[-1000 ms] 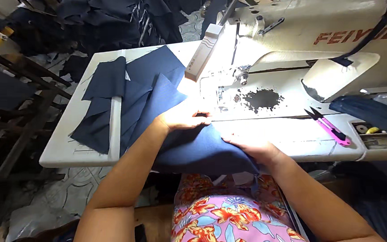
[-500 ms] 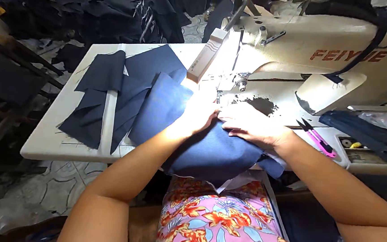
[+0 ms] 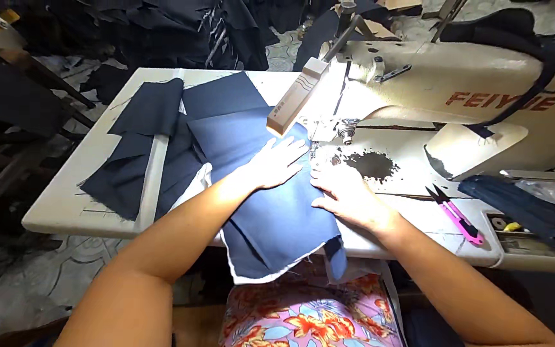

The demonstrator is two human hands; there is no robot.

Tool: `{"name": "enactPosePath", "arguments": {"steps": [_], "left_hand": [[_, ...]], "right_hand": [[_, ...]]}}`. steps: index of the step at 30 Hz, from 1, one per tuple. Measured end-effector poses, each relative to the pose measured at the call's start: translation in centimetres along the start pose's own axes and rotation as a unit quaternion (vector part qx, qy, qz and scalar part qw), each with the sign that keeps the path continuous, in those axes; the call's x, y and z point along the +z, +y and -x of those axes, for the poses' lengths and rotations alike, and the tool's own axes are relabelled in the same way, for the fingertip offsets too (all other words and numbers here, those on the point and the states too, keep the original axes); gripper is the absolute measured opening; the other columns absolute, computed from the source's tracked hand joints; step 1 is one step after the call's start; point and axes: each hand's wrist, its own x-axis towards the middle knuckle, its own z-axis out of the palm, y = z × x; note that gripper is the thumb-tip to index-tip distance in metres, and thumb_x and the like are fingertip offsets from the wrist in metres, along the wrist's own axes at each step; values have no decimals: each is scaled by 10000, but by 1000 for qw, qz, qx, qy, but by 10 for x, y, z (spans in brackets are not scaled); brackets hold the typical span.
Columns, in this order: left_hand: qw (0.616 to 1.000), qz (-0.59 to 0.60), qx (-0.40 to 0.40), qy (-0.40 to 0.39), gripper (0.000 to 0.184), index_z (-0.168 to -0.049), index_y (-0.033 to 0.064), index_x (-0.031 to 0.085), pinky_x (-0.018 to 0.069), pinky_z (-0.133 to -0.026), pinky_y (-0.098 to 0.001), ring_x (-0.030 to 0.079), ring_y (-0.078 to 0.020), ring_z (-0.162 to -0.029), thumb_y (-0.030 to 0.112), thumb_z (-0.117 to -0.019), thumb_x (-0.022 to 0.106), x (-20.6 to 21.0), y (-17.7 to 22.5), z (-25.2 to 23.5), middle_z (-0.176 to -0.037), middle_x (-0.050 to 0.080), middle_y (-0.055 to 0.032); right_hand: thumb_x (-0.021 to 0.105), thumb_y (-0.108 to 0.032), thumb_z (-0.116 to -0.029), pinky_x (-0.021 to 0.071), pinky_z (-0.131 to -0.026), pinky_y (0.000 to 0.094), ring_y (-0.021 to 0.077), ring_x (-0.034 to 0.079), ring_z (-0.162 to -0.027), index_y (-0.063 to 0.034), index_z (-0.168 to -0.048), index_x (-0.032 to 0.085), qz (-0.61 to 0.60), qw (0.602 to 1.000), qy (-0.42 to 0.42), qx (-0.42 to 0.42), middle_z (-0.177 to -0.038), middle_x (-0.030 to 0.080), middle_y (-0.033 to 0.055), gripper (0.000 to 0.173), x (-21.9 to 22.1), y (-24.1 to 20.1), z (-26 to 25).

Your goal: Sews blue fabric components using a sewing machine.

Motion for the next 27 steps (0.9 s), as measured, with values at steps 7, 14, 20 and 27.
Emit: {"name": "enactPosePath", "arguments": {"steps": [7,14,20,27], "left_hand": [[996,-2,94,-7,560,-1552,110,455,124,-1218,-670,285,-316,-1550,403,-1086,354,-7,-23,-23,-1619,424,-94],[993,-8,114,8,565,-1546,138,475,134,-1230,-652,290,-305,-1550,435,-1083,345,-2,-36,-30,-1611,441,-80],[991,-11,130,2,570,-1544,120,472,120,-1239,-631,294,-302,-1548,438,-1084,358,-4,-37,-33,-1613,428,-113],[985,-17,167,32,551,-1529,118,490,175,-1230,-630,358,-290,-1520,411,-1078,370,-4,-43,-38,-1591,460,-111]], "right_hand": [[585,-469,-990,370,-1107,620,347,527,-1376,-57,-1268,719,29,996,33,73,-1417,629,137,515,12,-21,-4],[629,-456,-962,391,-1102,630,351,542,-1363,-60,-1218,743,17,993,64,93,-1377,658,126,485,18,-23,-7],[620,-448,-967,361,-1134,618,347,531,-1374,-52,-1247,733,3,992,64,107,-1400,646,118,498,17,-26,-8],[609,-434,-982,371,-1103,630,366,540,-1344,-44,-1279,714,-7,991,53,118,-1405,639,127,502,17,-26,-11]]}}
